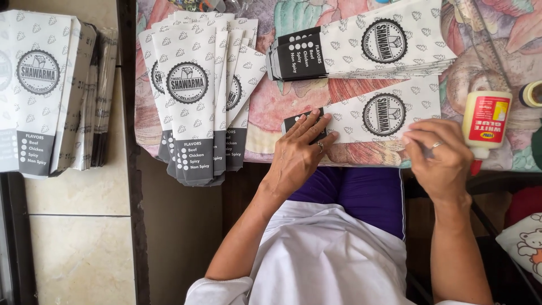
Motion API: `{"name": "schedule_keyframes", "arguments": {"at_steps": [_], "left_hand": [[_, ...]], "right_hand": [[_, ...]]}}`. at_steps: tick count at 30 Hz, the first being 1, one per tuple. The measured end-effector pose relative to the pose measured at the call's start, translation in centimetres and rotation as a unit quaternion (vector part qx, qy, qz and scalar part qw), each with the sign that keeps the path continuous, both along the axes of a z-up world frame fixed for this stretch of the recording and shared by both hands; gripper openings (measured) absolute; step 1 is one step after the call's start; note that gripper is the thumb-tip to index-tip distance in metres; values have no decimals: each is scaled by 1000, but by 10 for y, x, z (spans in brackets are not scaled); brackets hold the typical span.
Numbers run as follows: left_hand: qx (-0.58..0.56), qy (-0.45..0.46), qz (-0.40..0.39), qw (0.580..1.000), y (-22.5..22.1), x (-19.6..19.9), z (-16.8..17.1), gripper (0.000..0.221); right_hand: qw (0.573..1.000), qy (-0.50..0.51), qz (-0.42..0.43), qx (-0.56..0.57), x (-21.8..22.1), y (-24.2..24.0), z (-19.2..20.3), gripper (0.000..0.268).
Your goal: The person applies glue from a bottle onto the edges of cardboard food containers and presses them together to assemble the packaging.
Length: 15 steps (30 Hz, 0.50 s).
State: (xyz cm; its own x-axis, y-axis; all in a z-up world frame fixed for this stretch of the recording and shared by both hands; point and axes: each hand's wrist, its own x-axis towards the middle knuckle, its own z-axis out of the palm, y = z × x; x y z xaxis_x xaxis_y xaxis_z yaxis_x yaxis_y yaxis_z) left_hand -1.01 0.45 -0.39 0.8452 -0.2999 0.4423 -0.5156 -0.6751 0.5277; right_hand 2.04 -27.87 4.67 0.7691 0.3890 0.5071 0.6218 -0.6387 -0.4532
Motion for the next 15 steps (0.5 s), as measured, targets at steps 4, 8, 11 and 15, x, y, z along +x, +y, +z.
{"name": "schedule_keyframes", "arguments": {"at_steps": [4, 8, 11, 15], "left_hand": [[14, -16, 0, 1000, 1, 1, 5, 21], [37, -22, -21, 999, 3, -1, 10, 30], [48, -26, -39, 998, 6, -4, 4, 34], [110, 7, -52, 993, 18, -11, 7, 49]], "right_hand": [[998, -4, -58, -14, 4, -8, -6, 11], [998, -51, -1, -31, 18, 18, -2, 5], [992, -55, 74, -90, 33, 38, 5, 21], [957, 25, 70, -281, 46, 28, -2, 73]]}}
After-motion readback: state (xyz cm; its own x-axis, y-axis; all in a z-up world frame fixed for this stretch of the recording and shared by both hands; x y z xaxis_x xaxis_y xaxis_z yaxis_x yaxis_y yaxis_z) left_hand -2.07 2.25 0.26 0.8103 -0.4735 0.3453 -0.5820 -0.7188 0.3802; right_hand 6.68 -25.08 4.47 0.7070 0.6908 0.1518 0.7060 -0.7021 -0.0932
